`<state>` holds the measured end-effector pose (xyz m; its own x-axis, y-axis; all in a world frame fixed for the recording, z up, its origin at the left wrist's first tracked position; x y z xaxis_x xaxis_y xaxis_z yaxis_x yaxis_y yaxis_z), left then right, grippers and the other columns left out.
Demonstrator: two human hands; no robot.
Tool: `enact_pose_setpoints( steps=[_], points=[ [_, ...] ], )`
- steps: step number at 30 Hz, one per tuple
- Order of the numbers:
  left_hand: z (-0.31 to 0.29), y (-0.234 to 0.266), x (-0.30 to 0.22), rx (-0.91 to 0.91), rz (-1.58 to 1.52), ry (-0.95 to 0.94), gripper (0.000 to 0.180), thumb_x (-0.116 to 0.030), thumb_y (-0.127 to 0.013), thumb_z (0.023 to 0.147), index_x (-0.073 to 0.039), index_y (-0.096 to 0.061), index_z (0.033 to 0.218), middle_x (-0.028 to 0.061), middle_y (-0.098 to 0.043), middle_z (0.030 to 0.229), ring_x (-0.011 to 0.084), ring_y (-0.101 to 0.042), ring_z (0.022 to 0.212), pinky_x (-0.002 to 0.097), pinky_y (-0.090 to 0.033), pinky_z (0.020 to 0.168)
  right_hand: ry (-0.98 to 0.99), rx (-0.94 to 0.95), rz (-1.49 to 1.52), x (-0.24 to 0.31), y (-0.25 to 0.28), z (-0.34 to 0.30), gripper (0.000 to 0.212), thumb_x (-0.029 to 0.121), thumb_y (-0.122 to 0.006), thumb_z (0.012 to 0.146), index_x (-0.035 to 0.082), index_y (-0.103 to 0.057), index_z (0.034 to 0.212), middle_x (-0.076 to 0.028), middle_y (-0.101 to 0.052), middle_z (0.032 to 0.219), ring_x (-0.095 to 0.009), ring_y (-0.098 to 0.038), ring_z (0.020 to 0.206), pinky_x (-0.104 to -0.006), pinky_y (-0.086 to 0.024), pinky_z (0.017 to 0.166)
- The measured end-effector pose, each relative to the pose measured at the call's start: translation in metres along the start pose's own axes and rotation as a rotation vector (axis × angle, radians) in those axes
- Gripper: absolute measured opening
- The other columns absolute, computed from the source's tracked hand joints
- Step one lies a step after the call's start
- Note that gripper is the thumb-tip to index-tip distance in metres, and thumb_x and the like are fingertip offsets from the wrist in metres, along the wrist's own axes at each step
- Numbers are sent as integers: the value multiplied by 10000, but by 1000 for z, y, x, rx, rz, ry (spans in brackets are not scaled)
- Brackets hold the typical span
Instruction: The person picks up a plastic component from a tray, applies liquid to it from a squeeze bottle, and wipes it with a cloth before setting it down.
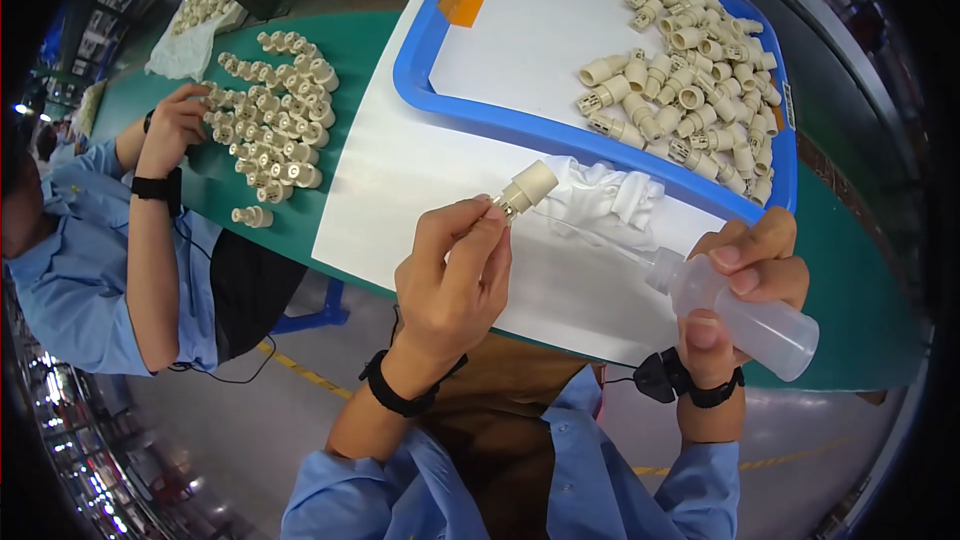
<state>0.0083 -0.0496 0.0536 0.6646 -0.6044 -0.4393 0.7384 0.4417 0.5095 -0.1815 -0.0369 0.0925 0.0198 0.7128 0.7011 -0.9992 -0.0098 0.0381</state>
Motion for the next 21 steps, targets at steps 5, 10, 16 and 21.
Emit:
enact_pose_setpoints(
  steps=[5,10,16,21],
  points=[
    [0,-1,-6,-45,-2,-53,213,80,-657,646,16,-579,833,114,-548,849,209,-595,644,248,-484,497,23,49,-60,3,-3,3,377,68,-736,604,88,-476,877,-92,-469,899,-89,-415,541,-217,-389,483],
    [0,-5,-11,-34,-4,-72,207,81,-660,639,15,-582,820,122,-550,861,204,-592,627,243,-487,493,6,27,-124,4,-3,5,374,59,-746,591,87,-489,862,-96,-473,890,-91,-430,552,-220,-388,476],
    [0,-6,-12,-35,-4,-77,202,84,-660,633,14,-587,807,124,-550,864,201,-591,621,240,-496,496,2,55,-175,5,-8,9,366,59,-754,581,88,-501,845,-102,-484,874,-98,-457,556,-217,-386,469],
    [4,-4,-15,-53,-21,-76,214,90,-659,631,11,-587,817,124,-550,857,207,-592,628,240,-498,497,55,71,-274,13,-8,11,360,57,-756,578,87,-503,833,-106,-494,862,-102,-463,535,-214,-384,459]
  ],
)
Point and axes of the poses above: each hand's wrist, its own z-axis towards the middle knuckle, its own y-axis out of the back of the hand, x = y × z, the point moved 10 cm from there along z, towards the middle knuckle
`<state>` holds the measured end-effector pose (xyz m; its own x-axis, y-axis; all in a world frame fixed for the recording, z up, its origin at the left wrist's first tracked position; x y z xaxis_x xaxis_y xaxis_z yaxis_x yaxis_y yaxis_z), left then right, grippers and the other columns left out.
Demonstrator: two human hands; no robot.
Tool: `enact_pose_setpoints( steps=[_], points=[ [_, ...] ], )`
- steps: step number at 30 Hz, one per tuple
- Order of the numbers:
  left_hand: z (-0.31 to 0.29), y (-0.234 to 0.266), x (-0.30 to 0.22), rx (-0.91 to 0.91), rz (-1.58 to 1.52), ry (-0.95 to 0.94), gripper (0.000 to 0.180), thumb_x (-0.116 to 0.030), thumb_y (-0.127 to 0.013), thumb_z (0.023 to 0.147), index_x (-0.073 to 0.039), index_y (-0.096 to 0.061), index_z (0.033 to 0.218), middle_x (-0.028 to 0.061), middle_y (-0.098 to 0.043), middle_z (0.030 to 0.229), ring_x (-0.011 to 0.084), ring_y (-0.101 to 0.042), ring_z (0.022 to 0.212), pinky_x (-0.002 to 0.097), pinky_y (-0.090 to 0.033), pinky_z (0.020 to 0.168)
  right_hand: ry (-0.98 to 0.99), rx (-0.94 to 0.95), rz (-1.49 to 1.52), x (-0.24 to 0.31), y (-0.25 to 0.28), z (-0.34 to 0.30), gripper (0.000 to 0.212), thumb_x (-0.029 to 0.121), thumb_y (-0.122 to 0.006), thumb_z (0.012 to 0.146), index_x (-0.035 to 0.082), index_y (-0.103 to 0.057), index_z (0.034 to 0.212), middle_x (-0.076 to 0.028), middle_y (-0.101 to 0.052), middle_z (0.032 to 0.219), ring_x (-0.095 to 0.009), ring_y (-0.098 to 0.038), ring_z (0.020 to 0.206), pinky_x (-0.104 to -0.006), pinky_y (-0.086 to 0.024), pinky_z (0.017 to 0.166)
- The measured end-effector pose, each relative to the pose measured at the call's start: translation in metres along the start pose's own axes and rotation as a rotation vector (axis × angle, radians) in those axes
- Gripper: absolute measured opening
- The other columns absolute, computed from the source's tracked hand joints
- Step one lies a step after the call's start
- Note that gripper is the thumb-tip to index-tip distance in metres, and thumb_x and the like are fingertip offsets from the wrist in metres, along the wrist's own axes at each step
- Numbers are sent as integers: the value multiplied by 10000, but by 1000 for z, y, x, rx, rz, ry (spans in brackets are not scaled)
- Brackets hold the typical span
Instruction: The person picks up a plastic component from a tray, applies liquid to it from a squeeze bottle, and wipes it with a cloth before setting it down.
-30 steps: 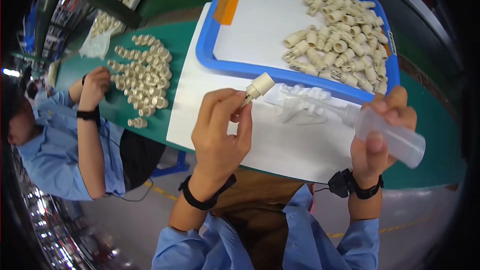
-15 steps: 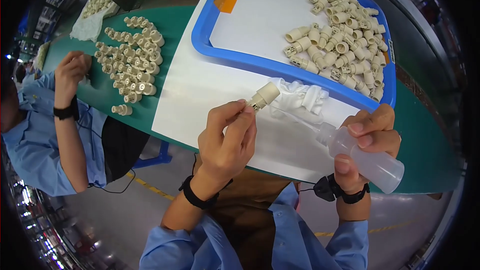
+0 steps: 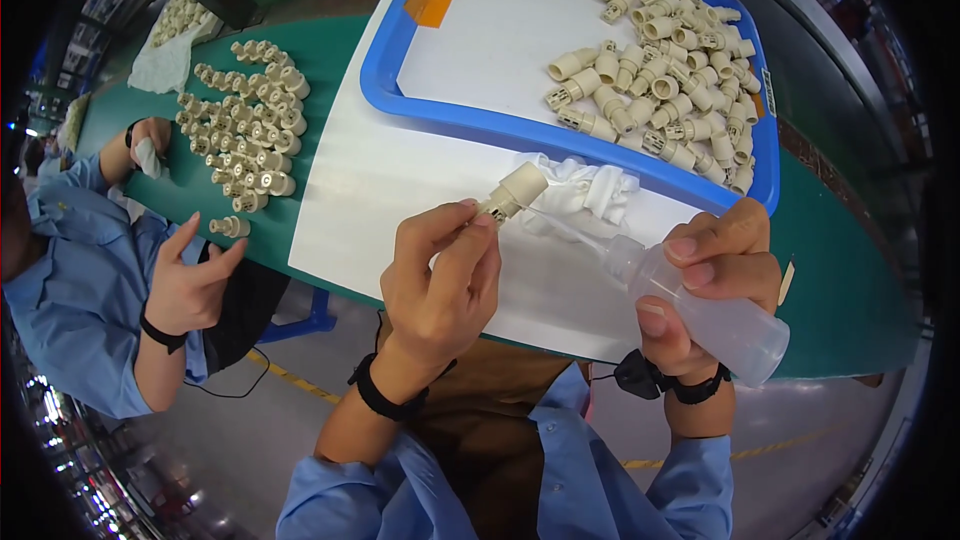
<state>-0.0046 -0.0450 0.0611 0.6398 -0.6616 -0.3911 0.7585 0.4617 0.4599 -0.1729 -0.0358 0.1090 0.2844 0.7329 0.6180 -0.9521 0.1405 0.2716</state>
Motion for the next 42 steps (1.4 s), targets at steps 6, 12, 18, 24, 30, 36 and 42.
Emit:
enact_pose_setpoints(
  steps=[6,12,18,24,30,36,42],
  points=[
    [-2,0,12,4,-77,114,248,103,-650,632,8,-566,846,126,-544,855,208,-584,645,234,-496,504,-17,-28,65,-3,1,-4,359,47,-756,578,83,-506,833,-110,-498,858,-101,-461,526,-215,-386,449],
    [-2,-4,24,-2,-261,291,258,112,-636,642,16,-547,864,124,-543,855,180,-580,666,219,-496,532,-40,-47,94,-4,3,-4,360,42,-756,580,81,-504,835,-110,-497,855,-98,-457,525,-217,-385,443],
    [-14,-18,45,61,-560,631,213,74,-589,736,31,-503,926,97,-524,855,113,-553,662,213,-504,540,-24,-33,75,-2,2,-3,358,38,-750,589,79,-498,839,-113,-495,863,-94,-447,516,-218,-385,441],
    [-28,-32,56,86,-864,970,174,-23,-569,802,34,-486,944,84,-541,790,89,-535,610,217,-495,514,-24,-40,75,-2,3,-5,358,38,-748,593,79,-496,844,-111,-495,863,-93,-443,520,-217,-387,442],
    [-39,-48,58,147,-1147,1211,205,-149,-507,860,25,-487,966,95,-558,762,100,-526,572,213,-482,474,-8,-44,72,-3,5,-5,361,40,-745,593,81,-493,848,-113,-498,871,-91,-434,525,-216,-383,440],
    [-50,-58,56,141,-1460,1348,234,-205,-517,861,2,-492,967,104,-585,808,110,-537,574,235,-481,468,11,-41,70,-2,3,-6,363,35,-738,591,80,-489,852,-116,-500,880,-89,-430,535,-213,-373,433],
    [-59,-53,57,104,-1595,1466,225,-203,-506,866,-8,-494,976,100,-582,822,115,-539,579,230,-481,489,-26,-98,121,-6,9,-8,339,77,-711,636,83,-466,870,-97,-489,867,-100,-414,595,-214,-371,512]
  ],
)
Point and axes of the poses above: each hand's wrist, its own z-axis towards the middle knuckle, its own y-axis out of the back of the hand, x = y × z, the point moved 10 cm from there along z, towards the middle knuckle
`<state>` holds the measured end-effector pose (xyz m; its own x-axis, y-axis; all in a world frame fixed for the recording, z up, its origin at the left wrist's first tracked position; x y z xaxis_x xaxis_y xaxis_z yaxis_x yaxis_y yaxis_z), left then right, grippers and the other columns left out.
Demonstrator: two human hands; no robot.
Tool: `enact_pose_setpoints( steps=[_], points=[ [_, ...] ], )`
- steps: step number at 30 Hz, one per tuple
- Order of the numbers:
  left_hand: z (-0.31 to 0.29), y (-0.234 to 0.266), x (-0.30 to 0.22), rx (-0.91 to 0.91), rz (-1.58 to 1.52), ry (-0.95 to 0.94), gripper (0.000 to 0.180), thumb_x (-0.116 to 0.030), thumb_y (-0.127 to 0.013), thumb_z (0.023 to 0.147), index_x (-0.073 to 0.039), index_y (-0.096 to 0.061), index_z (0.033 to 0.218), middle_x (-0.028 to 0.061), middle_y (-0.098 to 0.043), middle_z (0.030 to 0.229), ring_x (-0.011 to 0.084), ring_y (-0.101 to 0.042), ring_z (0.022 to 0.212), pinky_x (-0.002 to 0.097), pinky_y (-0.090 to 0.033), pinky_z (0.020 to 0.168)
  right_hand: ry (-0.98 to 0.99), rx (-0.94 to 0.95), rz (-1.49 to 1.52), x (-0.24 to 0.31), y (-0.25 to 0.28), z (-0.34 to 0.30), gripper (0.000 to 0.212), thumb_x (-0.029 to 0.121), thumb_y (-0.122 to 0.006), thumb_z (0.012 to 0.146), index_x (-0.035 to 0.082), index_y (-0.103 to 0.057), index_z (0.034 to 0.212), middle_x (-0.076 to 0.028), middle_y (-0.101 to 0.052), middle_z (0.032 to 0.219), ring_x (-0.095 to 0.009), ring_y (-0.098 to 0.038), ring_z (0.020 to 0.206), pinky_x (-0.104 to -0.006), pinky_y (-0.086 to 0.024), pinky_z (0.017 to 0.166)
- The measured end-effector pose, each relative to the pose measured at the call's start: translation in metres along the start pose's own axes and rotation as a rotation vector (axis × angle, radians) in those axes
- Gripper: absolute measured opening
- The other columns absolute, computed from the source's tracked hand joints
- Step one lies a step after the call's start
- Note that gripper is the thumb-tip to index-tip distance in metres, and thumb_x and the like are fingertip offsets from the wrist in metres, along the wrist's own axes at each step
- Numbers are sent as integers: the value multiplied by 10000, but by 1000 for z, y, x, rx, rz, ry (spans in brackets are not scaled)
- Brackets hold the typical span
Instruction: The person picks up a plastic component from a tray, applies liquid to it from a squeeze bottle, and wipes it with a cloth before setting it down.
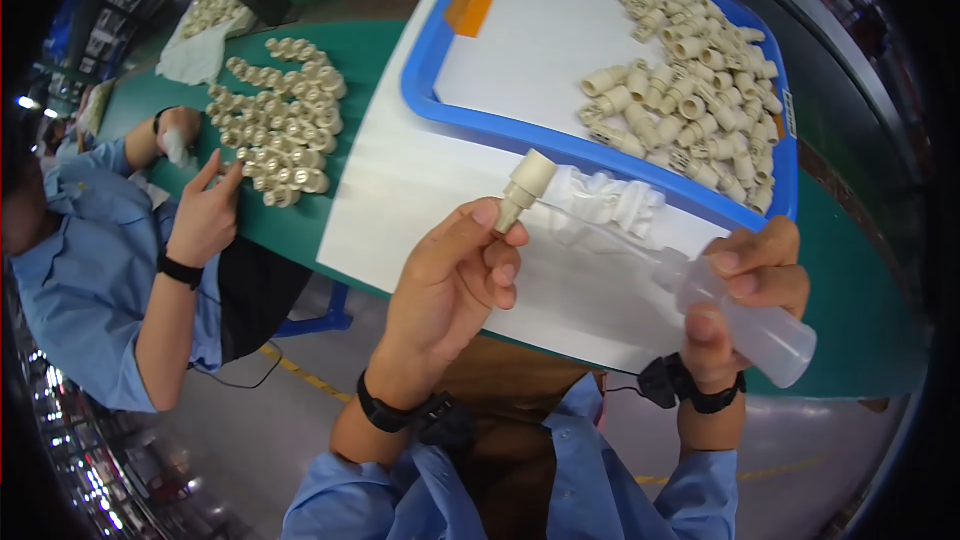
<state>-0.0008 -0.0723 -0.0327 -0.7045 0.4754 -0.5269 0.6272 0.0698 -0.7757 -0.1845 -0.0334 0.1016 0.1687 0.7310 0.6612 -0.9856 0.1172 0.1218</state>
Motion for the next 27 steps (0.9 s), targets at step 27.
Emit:
enact_pose_setpoints(
  steps=[27],
  points=[
    [-88,44,-203,-656,2281,-894,210,-7,-607,712,-60,-597,914,79,-568,880,219,-572,717,289,-454,607,-13,-105,-79,-11,26,-1,304,206,-613,756,42,-483,976,-84,-420,939,-160,-432,919,-277,-343,825]
  ],
)
Point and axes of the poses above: each hand's wrist, its own z-axis towards the middle knuckle, its own y-axis out of the back of the hand, x = y × z, the point moved 10 cm from there along z, towards the middle knuckle
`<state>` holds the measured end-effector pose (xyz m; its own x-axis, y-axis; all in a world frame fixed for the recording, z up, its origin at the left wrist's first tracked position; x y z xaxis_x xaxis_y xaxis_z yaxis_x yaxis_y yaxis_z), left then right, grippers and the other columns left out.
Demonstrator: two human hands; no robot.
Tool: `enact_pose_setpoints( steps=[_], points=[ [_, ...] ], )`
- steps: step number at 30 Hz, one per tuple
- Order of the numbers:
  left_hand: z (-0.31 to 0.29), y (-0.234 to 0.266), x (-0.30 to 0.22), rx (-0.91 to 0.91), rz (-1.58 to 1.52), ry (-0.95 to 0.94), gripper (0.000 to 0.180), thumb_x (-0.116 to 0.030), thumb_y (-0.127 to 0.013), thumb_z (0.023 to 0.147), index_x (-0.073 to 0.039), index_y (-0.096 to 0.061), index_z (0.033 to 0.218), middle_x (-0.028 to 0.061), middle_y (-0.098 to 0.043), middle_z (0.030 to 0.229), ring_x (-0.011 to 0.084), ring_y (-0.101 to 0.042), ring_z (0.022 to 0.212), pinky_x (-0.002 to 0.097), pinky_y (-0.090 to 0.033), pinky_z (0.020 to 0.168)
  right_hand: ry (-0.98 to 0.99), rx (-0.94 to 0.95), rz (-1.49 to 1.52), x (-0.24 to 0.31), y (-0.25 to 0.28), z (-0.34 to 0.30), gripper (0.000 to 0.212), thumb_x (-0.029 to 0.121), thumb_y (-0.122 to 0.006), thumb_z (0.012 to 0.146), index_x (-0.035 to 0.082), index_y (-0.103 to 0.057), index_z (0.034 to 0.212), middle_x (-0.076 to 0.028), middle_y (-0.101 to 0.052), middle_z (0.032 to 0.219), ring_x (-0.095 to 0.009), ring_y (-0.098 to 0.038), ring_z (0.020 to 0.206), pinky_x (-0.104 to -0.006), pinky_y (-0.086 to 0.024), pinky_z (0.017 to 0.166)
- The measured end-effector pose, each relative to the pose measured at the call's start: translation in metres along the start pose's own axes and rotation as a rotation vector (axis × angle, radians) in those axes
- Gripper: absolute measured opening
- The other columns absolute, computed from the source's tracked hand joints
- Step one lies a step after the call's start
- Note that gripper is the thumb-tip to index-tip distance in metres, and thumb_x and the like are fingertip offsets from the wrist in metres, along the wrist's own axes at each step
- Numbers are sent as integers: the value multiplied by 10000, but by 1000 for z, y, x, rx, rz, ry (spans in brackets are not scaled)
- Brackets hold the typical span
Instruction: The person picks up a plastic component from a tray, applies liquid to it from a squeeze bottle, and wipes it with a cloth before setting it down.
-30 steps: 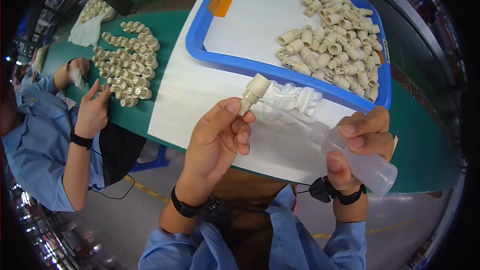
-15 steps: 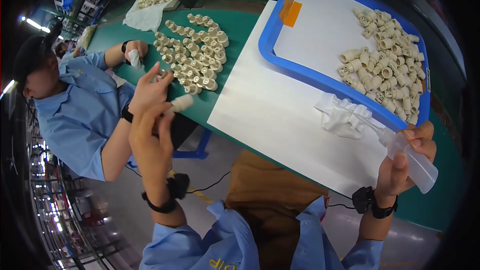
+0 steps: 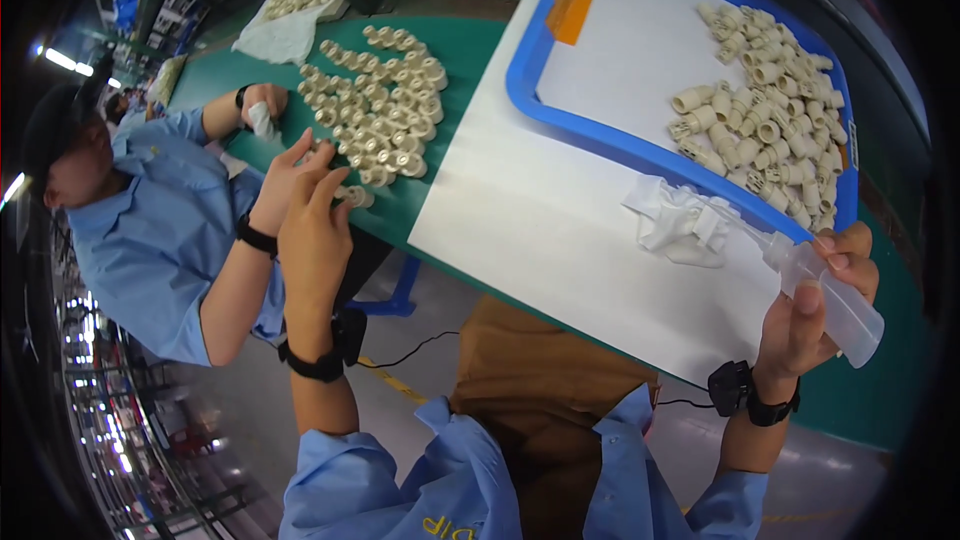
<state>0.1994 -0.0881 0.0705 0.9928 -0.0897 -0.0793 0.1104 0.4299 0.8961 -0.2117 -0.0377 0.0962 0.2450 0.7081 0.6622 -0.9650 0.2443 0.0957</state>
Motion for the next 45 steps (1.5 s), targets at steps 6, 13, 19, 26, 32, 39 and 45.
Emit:
enact_pose_setpoints(
  steps=[6,13,19,26,32,39,45],
  points=[
    [25,20,-54,40,-453,41,255,-8,-644,694,-37,-579,938,85,-566,882,173,-525,628,242,-424,555,-7,-289,-87,2,27,3,328,230,-657,718,50,-489,934,-100,-512,886,-154,-435,815,-266,-364,709],
    [77,-43,-219,263,-663,-382,193,-81,-643,705,8,-589,868,123,-583,846,259,-557,677,323,-448,601,-39,-420,-86,-12,53,2,278,152,-627,750,26,-498,962,-118,-539,900,-143,-448,789,-212,-391,591],
    [129,-110,-298,273,-579,-439,180,-124,-606,701,-10,-634,838,159,-610,856,306,-585,798,359,-470,714,-31,-434,-184,-13,56,9,230,122,-574,786,35,-505,988,-87,-468,949,-99,-471,682,-192,-360,491],
    [135,-161,-311,625,-445,-361,272,-177,-619,705,-2,-616,913,144,-623,840,271,-603,768,326,-472,691,-77,-505,-75,-20,65,6,246,83,-633,747,9,-506,944,-118,-546,892,-145,-483,824,-221,-415,638],
    [136,-148,-280,663,-449,-374,222,-131,-608,674,-9,-621,860,164,-617,838,282,-597,773,332,-470,707,-54,-450,-172,-15,63,8,238,124,-596,773,34,-509,977,-79,-466,934,-98,-479,680,-189,-359,476],
    [106,-86,-238,474,-394,-341,152,-64,-611,689,8,-594,822,173,-599,805,291,-597,724,342,-467,651,-66,-364,-123,-14,49,8,258,119,-609,758,34,-495,973,-90,-484,897,-111,-472,711,-207,-369,547],
    [22,-32,-186,58,-1009,11,180,72,-636,662,31,-546,813,132,-572,786,231,-589,664,261,-488,572,91,-101,-93,1,16,9,307,223,-630,737,83,-464,954,-56,-425,892,-97,-422,661,-210,-360,553]
  ],
)
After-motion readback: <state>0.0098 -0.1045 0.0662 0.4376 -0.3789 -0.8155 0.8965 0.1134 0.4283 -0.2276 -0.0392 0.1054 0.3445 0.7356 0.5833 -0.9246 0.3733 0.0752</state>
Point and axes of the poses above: each hand's wrist, its own z-axis towards the middle knuckle, its own y-axis out of the back of the hand, x = y × z, the point moved 10 cm from there along z, towards the middle knuckle
